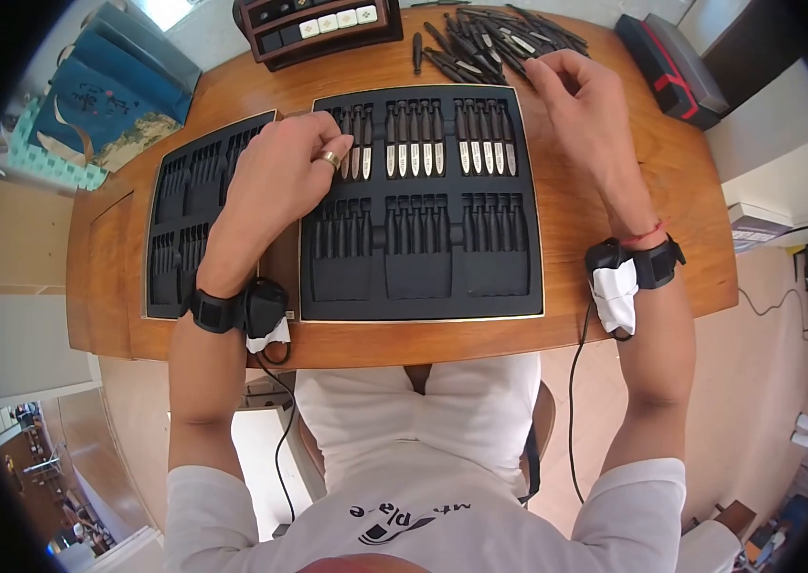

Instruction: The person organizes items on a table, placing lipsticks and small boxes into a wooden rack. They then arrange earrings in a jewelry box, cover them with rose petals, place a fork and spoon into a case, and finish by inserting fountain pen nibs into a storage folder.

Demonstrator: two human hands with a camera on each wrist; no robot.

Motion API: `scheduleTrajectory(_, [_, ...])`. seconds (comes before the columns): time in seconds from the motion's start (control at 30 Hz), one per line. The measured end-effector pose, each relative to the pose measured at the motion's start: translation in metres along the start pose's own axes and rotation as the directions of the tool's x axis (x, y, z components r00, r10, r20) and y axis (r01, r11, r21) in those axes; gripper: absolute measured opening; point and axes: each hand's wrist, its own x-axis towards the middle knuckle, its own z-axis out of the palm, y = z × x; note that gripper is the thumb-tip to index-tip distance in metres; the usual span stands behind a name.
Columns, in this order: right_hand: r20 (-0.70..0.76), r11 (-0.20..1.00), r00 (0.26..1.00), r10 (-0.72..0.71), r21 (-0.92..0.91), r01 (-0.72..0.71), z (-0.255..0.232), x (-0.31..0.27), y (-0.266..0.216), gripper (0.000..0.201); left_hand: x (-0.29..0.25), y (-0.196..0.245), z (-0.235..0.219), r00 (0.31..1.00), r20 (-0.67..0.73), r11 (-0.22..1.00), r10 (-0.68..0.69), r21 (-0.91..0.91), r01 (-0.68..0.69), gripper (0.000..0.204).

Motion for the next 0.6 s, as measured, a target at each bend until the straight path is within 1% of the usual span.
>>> scheduleTrajectory(0.07, [-0.005,1.0,1.0,0.006,-0.002,-0.006,0.0,0.0,0.0,0.025,0.0,0.002,-0.002,1.0,0.012,1.0,-0.017,0.001,0.017,0.018])
scheduleTrajectory(0.13, [0.0,0.999,0.999,0.034,-0.015,-0.034,0.0,0.0,0.001,0.026,-0.002,0.008,-0.009,0.996,0.03,0.994,-0.086,-0.06,0.088,0.019])
scheduleTrajectory(0.17, [-0.001,0.999,0.999,0.035,-0.016,-0.035,-0.001,0.0,0.002,0.026,-0.002,0.005,-0.007,0.996,0.031,0.994,-0.086,-0.061,0.087,0.019])
scheduleTrajectory(0.23, [-0.043,0.999,0.999,-0.002,-0.039,0.0,-0.003,0.003,0.005,0.028,-0.003,-0.005,0.002,0.992,-0.114,0.996,0.057,-0.067,-0.065,0.024])
scheduleTrajectory(0.27, [-0.046,0.999,0.999,0.002,-0.041,-0.003,-0.006,0.005,0.008,0.028,-0.004,-0.007,0.004,0.992,-0.111,0.995,0.062,-0.068,-0.069,0.024])
scheduleTrajectory(0.33, [-0.068,0.989,0.998,0.003,-0.148,-0.013,-0.015,0.012,0.018,0.029,-0.004,-0.009,0.009,0.983,-0.128,0.991,0.134,0.001,-0.135,0.031])
scheduleTrajectory(0.37, [-0.08,0.988,0.997,0.013,-0.155,-0.026,-0.017,0.016,0.025,0.029,-0.004,-0.013,0.011,0.982,-0.12,0.989,0.147,-0.004,-0.149,0.031])
scheduleTrajectory(0.43, [-0.101,0.973,0.993,-0.058,-0.227,0.034,-0.024,0.019,0.042,0.032,-0.003,-0.018,0.016,0.972,-0.172,0.985,0.16,-0.031,-0.167,0.032])
scheduleTrajectory(0.47, [-0.116,0.968,0.992,-0.051,-0.25,0.021,-0.028,0.019,0.048,0.032,-0.003,-0.015,0.013,0.969,-0.169,0.981,0.18,-0.047,-0.191,0.032])
scheduleTrajectory(0.5, [-0.081,0.954,0.997,-0.01,-0.299,-0.015,-0.029,0.02,0.051,0.035,-0.004,-0.009,0.005,0.992,-0.086,0.992,0.089,-0.084,-0.096,0.033])
scheduleTrajectory(0.53, [-0.049,0.937,0.998,0.03,-0.347,-0.045,-0.032,0.022,0.054,0.038,-0.004,-0.003,-0.001,1.0,-0.001,0.994,-0.003,-0.11,0.002,0.034])
scheduleTrajectory(0.57, [-0.058,0.931,0.998,0.03,-0.363,-0.049,-0.033,0.021,0.059,0.038,-0.004,-0.001,-0.001,1.0,-0.004,0.992,0.012,-0.123,-0.012,0.034])
scheduleTrajectory(0.6, [-0.076,0.92,0.995,0.067,-0.382,-0.091,-0.031,0.02,0.063,0.039,-0.005,0.001,-0.003,1.0,0.012,0.99,-0.02,-0.141,0.022,0.035])
